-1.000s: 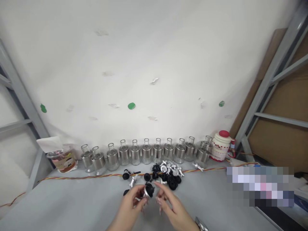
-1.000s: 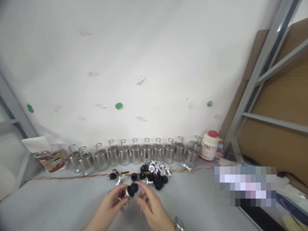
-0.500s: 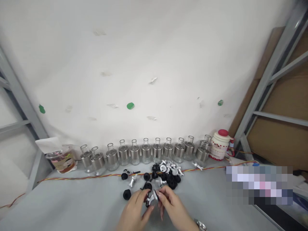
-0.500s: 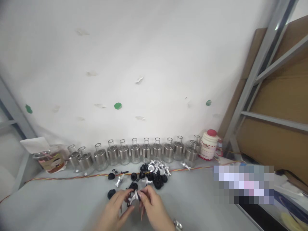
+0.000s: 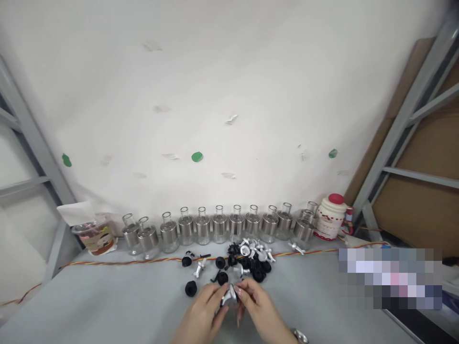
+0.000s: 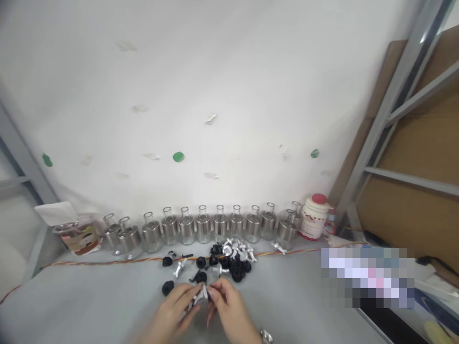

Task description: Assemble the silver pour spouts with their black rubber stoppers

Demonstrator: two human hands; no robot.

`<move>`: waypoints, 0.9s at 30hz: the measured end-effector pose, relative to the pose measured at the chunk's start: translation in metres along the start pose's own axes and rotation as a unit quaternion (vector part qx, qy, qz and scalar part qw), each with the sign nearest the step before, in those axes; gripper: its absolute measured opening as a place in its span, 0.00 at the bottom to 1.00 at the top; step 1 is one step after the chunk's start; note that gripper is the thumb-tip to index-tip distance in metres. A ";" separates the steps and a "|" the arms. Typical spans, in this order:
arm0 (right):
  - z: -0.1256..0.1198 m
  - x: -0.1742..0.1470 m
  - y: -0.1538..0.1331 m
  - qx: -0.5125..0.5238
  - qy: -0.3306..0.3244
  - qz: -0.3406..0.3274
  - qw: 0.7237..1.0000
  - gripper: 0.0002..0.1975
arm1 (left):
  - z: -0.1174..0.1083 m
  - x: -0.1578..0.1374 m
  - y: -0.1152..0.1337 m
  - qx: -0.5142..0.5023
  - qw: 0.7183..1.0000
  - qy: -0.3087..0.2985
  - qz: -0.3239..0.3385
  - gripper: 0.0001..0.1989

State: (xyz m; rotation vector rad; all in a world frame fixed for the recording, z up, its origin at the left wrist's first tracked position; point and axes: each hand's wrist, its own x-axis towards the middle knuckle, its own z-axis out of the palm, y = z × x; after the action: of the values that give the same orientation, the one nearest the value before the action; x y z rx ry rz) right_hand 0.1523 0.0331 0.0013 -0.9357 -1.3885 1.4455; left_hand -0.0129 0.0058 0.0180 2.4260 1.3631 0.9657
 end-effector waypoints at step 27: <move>0.002 0.004 0.006 -0.038 0.052 0.093 0.994 0.26 | 0.028 0.002 0.013 -0.217 0.953 0.029 -0.209 0.15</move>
State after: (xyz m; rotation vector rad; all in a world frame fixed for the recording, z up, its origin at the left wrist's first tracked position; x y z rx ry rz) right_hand 0.1488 0.0361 -0.0048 -1.1993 -1.3139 1.4660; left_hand 0.0141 0.0042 0.0031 1.7145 1.4210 1.0844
